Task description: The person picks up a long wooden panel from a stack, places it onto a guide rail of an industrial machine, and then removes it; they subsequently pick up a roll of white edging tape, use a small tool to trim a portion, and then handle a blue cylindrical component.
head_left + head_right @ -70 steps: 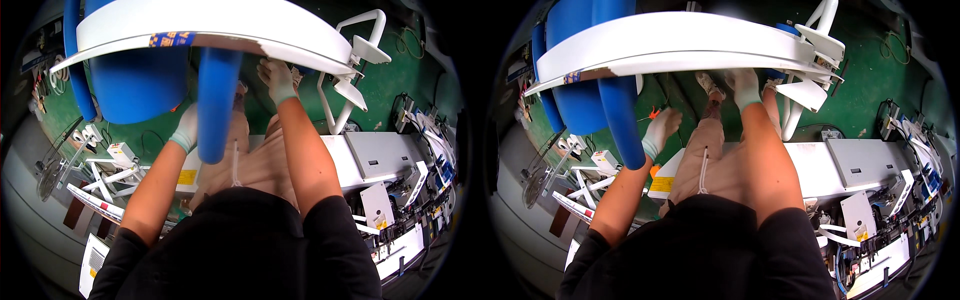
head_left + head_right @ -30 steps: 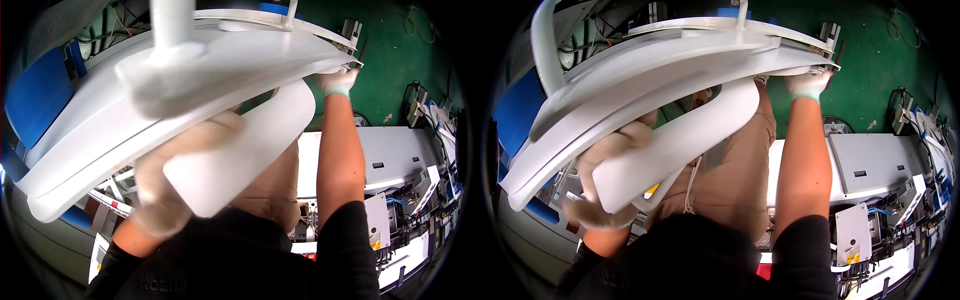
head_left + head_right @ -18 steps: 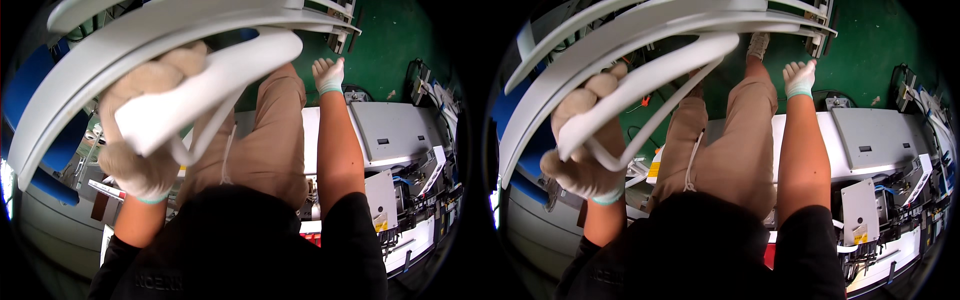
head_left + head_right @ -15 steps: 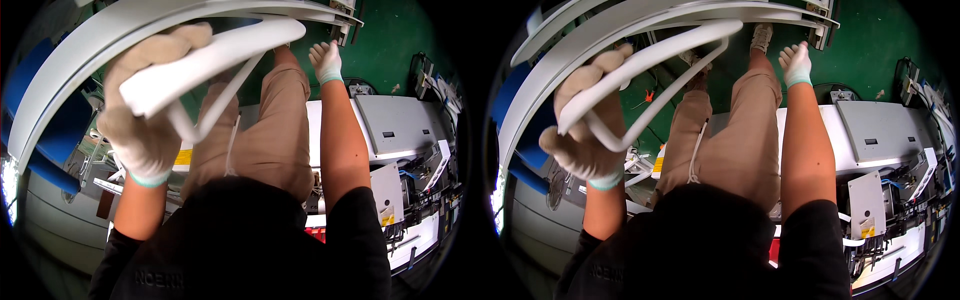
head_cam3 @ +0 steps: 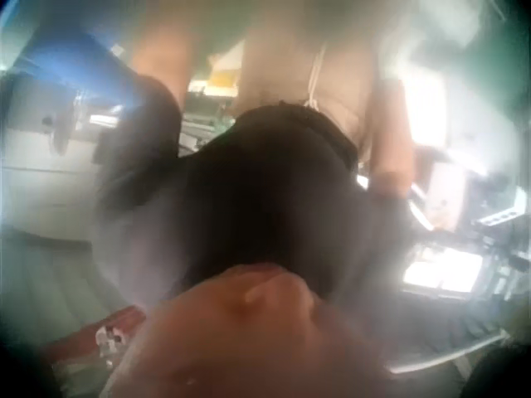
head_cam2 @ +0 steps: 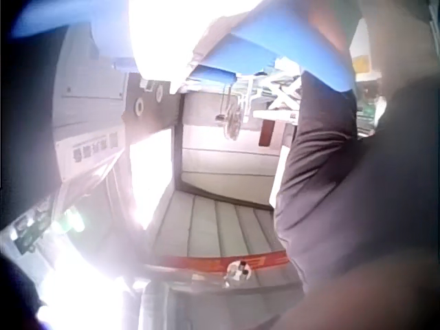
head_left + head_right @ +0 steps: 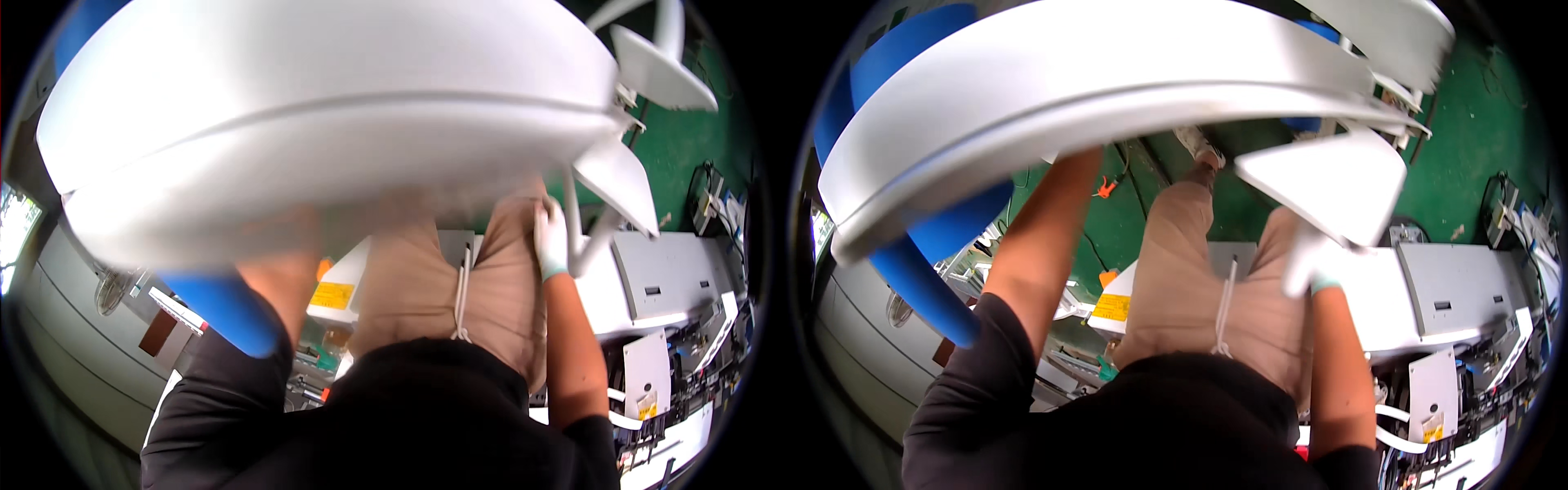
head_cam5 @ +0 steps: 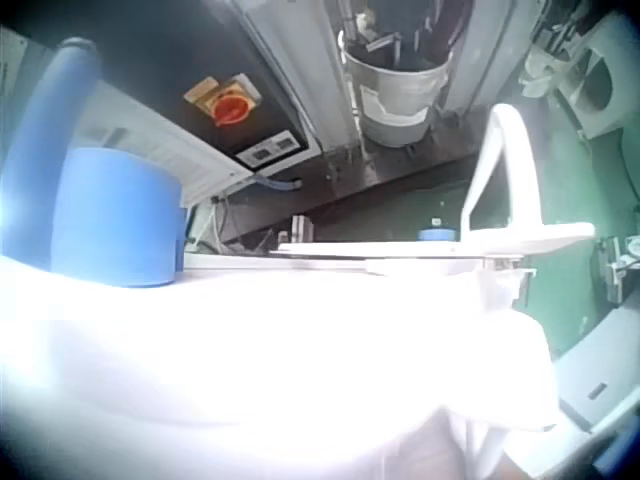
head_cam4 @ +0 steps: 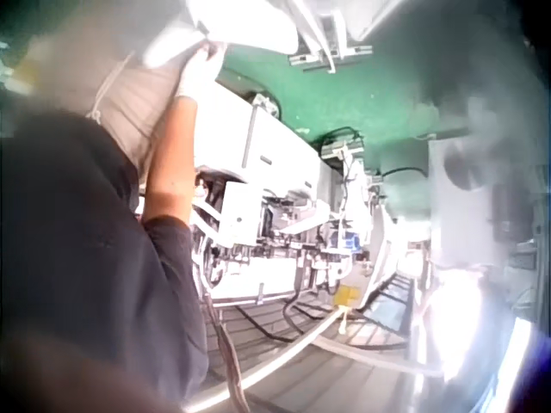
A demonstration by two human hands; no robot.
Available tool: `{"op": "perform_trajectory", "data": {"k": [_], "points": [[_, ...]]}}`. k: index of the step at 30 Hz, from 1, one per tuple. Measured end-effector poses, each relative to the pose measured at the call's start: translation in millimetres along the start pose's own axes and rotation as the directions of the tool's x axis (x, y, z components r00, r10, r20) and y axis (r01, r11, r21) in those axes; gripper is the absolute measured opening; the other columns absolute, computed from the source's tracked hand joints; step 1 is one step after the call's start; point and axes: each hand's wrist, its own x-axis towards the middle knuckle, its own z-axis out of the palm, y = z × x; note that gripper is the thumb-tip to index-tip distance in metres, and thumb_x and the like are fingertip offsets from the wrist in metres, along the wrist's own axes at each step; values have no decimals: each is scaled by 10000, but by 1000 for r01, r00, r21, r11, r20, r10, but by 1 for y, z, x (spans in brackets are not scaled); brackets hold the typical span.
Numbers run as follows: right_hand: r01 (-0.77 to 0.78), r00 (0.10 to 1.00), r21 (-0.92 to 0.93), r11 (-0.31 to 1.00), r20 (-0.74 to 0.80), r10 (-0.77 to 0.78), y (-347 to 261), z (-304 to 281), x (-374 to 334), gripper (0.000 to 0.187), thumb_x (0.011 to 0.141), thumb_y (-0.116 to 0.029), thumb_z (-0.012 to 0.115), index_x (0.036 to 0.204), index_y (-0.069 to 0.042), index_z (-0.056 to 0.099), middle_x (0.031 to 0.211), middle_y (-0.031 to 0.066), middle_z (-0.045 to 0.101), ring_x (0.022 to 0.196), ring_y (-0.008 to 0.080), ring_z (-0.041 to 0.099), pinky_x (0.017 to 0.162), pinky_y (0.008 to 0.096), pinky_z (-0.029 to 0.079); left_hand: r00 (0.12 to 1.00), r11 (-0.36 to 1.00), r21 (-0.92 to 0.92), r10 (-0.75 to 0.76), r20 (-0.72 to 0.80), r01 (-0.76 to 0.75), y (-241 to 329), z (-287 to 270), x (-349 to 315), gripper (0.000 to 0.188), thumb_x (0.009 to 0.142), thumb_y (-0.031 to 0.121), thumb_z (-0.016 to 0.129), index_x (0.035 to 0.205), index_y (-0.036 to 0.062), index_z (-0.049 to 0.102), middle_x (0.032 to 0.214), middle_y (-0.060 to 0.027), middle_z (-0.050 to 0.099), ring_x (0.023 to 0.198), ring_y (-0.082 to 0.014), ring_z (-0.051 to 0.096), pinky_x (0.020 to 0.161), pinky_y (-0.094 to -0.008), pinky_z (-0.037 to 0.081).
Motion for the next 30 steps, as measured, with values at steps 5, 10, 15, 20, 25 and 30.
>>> {"op": "perform_trajectory", "data": {"k": [5,10,15,20,25,30], "points": [[47,999,-305,951,38,-37,13,1,-33,454,1011,-345,593,1334,-27,606,1337,213,624,1199,366,584,1054,432,446,996,994,-80,-76,-45,72,-27,11,-4,385,1017,247,540,1284,-1,663,1195,-157,695,1089,-245,657,977,-387,509],[94,995,-440,893,53,-79,20,4,-37,512,984,-370,622,1378,-46,579,1396,208,588,1278,362,527,1104,454,394,990,984,-148,-115,-81,102,-40,21,-5,381,1023,252,541,1284,1,657,1180,-141,689,1075,-232,645,962,-375,504],[102,995,-504,858,56,-85,27,8,-42,579,956,-395,650,1423,-65,553,1454,202,551,1357,358,470,1155,476,343,985,970,-210,-143,-99,120,-41,30,2,377,1028,258,541,1285,3,650,1165,-125,684,1062,-219,633,948,-363,500],[90,995,-488,868,19,-93,29,9,-50,652,929,-419,679,1467,-85,526,1513,197,514,1436,354,413,1206,497,292,982,959,-253,-157,-108,126,-37,39,2,374,1034,263,542,1285,5,644,1150,-110,678,1049,-206,621,933,-350,496],[-44,995,112,993,-89,54,-7,2,-39,513,998,-337,617,1395,-20,545,1376,180,579,1253,299,520,1050,430,425,975,947,-291,-181,-128,137,-34,44,-1,371,1040,268,543,1285,7,637,1135,-94,672,1035,-193,609,918,-338,492],[-191,956,704,684,-24,293,-49,-22,45,487,1067,-339,541,1374,39,523,1284,182,632,1077,293,653,926,394,564,973,931,-346,-178,-147,118,-19,46,-6,368,1045,274,544,1286,9,630,1120,-78,666,1022,-180,597,903,-326,488]]}}
